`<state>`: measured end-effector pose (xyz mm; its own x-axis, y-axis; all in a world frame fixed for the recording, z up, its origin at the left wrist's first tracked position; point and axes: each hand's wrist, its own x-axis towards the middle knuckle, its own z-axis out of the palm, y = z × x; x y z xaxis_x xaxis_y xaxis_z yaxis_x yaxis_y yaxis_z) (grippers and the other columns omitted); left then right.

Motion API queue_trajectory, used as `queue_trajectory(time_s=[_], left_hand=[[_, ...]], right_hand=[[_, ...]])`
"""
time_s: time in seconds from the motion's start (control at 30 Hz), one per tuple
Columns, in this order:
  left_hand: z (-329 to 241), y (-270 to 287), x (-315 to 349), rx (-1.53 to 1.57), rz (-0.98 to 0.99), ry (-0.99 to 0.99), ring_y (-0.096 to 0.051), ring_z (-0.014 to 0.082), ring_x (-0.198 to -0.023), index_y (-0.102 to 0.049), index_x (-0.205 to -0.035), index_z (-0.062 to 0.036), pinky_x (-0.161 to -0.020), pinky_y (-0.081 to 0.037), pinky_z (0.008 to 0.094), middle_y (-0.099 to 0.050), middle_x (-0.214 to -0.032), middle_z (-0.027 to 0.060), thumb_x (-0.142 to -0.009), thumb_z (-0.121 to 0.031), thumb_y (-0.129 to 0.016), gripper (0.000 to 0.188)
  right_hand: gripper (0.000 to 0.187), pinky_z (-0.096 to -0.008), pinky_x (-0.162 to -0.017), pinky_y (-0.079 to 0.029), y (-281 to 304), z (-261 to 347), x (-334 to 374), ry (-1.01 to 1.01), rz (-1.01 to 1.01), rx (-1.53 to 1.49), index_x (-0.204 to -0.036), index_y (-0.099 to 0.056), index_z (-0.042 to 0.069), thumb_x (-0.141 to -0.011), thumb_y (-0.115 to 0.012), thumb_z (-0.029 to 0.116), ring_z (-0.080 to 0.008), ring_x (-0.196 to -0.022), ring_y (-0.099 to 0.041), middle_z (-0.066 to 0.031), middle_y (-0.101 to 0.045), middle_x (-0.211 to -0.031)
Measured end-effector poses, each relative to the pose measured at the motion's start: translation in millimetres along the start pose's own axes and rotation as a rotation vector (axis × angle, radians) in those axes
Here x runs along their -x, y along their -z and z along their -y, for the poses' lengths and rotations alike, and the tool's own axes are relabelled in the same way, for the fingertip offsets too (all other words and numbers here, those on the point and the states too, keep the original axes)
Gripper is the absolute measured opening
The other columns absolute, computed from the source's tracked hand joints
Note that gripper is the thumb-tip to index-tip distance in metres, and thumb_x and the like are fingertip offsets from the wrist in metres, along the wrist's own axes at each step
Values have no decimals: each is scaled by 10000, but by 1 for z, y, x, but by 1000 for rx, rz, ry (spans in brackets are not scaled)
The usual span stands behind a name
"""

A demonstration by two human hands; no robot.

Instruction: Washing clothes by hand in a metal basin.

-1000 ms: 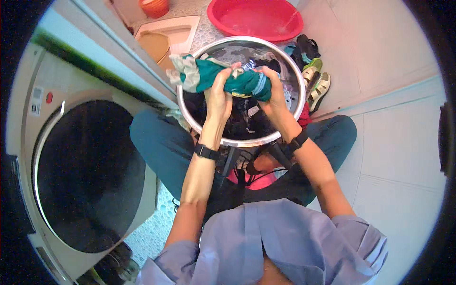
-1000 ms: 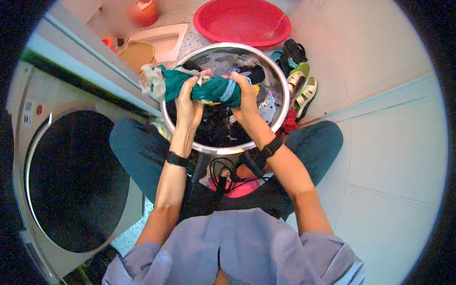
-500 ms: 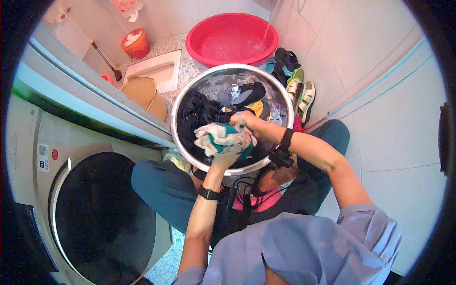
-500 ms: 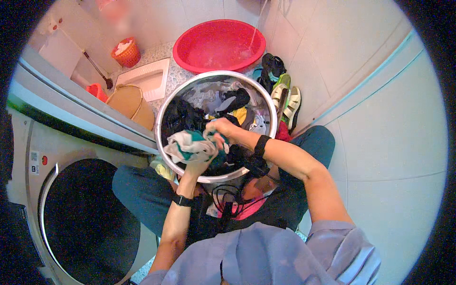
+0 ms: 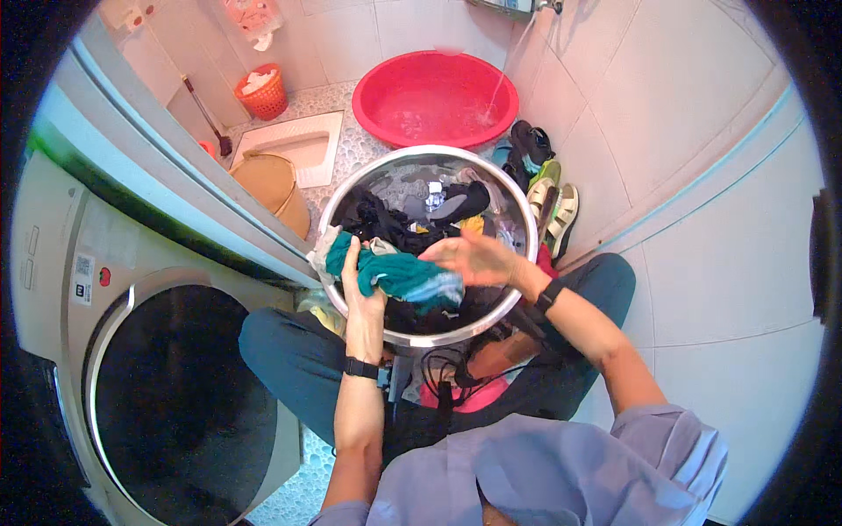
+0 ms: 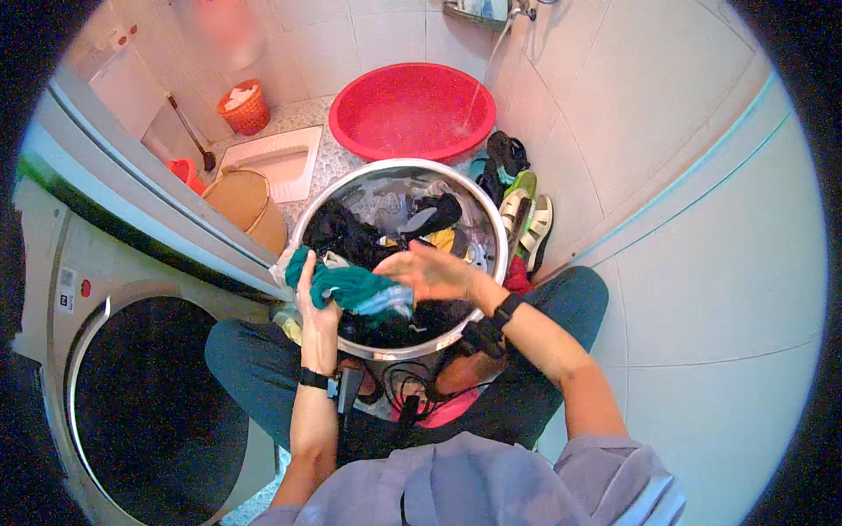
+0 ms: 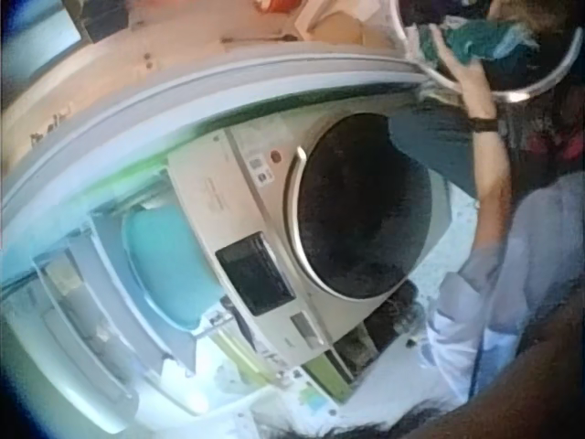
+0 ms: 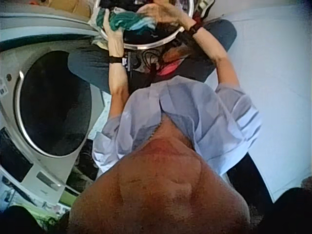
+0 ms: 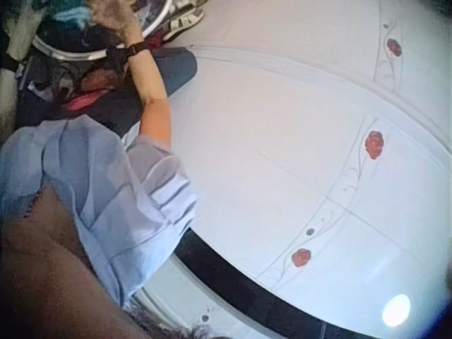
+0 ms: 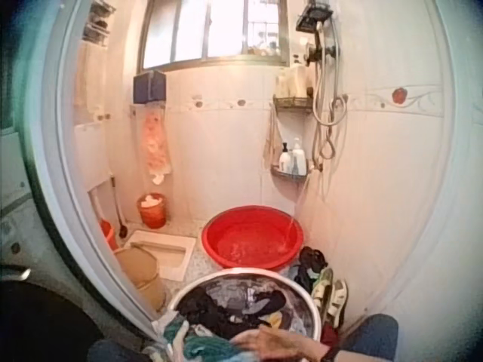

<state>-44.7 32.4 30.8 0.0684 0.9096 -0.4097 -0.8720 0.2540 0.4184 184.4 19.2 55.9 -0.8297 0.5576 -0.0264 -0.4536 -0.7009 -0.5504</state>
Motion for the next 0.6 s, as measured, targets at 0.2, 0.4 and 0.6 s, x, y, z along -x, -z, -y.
queue_trajectory(time_s=[0.2,0.4,0.6], left_hand=[[17,11,-3,-134,-64,12,-569,215,-715,-560,-856,-73,-691,-478,336,-575,-792,70,-756,-141,-593,125],[11,46,-14,-102,-145,160,-514,288,-938,-558,-975,-72,-771,-454,420,-530,-993,118,-726,-198,-593,282],[17,28,-7,-100,-97,115,-438,295,-1143,-491,-1173,-56,-956,-409,451,-432,-1214,136,-797,-222,-568,418]], right_hand=[[408,-296,-678,-521,-14,-53,-20,-210,-329,297,-1094,-547,25,-805,-651,293,-182,-763,-626,-75,-628,-962],[335,-286,-687,-520,-5,-49,-19,-276,-550,238,-1009,-601,22,-772,-677,247,-165,-751,-627,-80,-644,-913],[264,-316,-661,-532,-5,75,-44,63,-577,399,-1003,-613,65,-797,-630,228,-164,-746,-634,-64,-657,-904]])
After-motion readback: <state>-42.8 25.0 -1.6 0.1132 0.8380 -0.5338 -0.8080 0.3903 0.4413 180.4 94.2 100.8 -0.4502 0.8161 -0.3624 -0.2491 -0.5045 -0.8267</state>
